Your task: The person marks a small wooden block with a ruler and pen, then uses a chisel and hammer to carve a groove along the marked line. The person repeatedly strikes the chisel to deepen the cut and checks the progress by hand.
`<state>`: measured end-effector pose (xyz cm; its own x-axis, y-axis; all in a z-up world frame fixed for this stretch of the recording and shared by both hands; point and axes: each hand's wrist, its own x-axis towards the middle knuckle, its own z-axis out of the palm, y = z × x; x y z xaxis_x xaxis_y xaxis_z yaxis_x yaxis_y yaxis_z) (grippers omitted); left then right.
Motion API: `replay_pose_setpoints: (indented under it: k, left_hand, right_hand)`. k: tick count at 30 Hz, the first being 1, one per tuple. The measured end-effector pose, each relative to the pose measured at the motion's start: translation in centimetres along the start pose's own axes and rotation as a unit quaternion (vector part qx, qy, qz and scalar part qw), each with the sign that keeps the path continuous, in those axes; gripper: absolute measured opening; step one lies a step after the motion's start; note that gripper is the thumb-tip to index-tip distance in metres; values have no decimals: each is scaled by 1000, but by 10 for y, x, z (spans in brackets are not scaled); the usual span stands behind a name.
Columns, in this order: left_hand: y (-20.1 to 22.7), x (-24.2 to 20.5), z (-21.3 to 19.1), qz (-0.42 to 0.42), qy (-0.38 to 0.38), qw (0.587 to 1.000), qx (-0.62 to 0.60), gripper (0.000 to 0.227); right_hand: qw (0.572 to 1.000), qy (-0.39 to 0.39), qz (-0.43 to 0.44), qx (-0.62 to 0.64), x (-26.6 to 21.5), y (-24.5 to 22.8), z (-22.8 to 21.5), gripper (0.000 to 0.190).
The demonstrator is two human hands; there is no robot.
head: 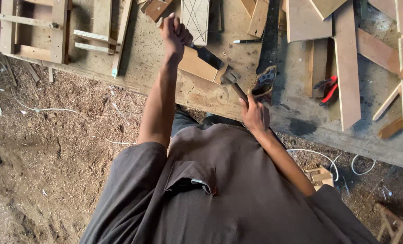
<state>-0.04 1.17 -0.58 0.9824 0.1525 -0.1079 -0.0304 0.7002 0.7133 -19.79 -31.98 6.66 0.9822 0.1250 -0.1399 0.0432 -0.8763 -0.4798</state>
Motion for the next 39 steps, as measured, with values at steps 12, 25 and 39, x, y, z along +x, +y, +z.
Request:
replay_pose_setpoints:
  k: [12, 25, 39]
  left_hand:
    - [-7, -26, -48, 4, 170, 980, -101, 59]
    - [6, -102, -19, 106, 186, 974, -72, 46]
    - [6, -163, 42, 158, 105, 982, -12, 40]
  right_hand:
    - [999, -19, 32, -1, 8, 19, 21, 50]
    - [999, 3, 28, -26, 11, 19, 22, 41]
    - [1000, -20, 12, -9, 12, 20, 20, 44]
